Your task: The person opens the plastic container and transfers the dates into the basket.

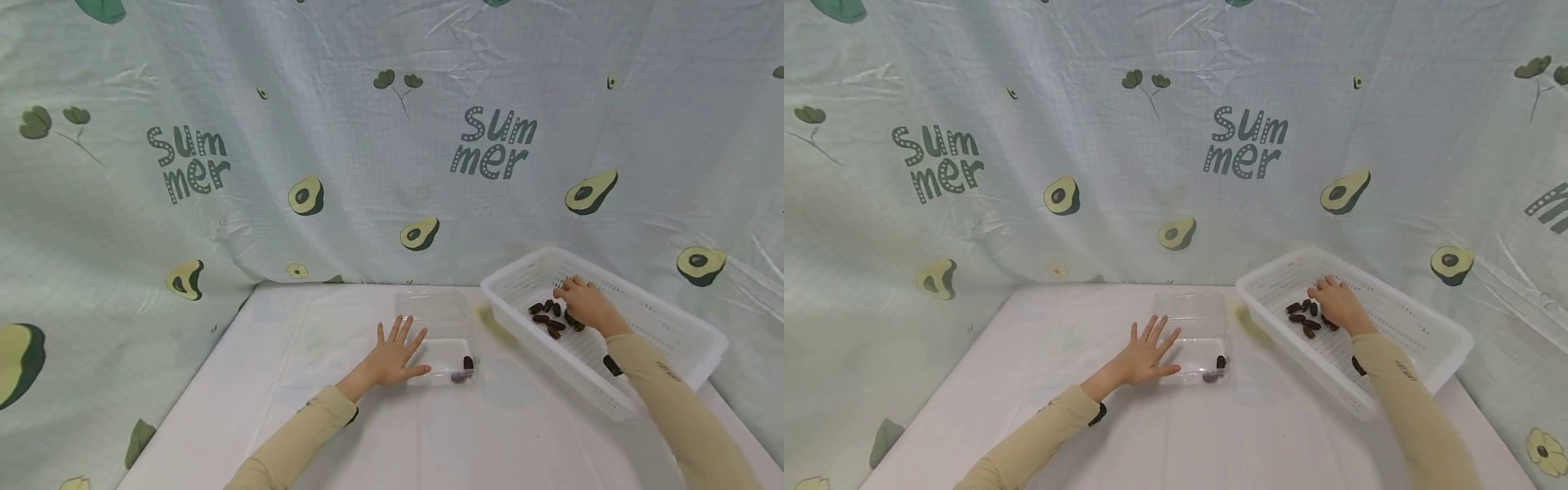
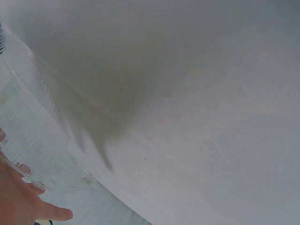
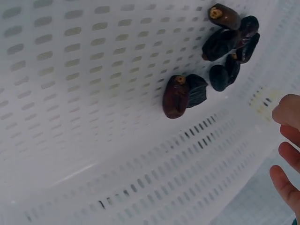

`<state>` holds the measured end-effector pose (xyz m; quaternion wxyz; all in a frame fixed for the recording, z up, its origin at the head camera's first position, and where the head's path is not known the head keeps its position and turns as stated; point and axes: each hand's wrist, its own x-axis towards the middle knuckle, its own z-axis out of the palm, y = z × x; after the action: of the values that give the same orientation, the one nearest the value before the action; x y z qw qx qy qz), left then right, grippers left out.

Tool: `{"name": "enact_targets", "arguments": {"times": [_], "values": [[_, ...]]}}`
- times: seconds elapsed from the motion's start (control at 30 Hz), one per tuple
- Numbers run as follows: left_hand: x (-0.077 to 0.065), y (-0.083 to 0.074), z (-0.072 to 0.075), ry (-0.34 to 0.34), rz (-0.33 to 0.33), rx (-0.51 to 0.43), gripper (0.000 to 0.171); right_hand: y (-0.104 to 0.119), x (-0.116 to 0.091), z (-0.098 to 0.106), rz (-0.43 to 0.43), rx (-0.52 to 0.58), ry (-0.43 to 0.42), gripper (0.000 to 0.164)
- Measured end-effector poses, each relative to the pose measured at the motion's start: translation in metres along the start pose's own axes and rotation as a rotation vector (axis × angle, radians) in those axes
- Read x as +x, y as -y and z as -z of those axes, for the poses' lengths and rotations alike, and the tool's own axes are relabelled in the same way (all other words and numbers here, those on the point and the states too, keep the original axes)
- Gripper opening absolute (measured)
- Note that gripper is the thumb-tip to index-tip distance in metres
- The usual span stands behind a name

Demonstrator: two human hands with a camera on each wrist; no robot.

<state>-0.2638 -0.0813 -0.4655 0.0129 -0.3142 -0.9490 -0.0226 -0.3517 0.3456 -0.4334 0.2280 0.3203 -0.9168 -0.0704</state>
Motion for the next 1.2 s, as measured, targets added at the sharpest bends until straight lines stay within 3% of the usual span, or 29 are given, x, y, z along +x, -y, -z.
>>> {"name": "enact_targets", "arguments": {"times": [0.3,0.6,0.87,1.03,1.2], "values": [[0.002,0.0,0.001,-0.009,-0.009,0.003,0.075,0.012,0.01,0.029,0.124,0.042,-0.159,0.032],[0.003,0.001,0.0,-0.003,-0.008,0.03,0.076,0.042,0.025,0.07,0.222,0.021,-0.23,0.036],[0.002,0.001,0.001,-0.018,-0.02,0.014,0.075,0.083,0.034,0.087,0.28,0.021,-0.206,0.032],[0.001,0.001,0.001,-0.022,-0.02,0.018,0.076,0.107,0.039,0.085,0.336,0.033,-0.215,0.033],[0.001,0.001,0.001,-0.017,-0.014,0.029,0.078,0.129,0.041,0.077,0.362,0.049,-0.162,0.03]]}}
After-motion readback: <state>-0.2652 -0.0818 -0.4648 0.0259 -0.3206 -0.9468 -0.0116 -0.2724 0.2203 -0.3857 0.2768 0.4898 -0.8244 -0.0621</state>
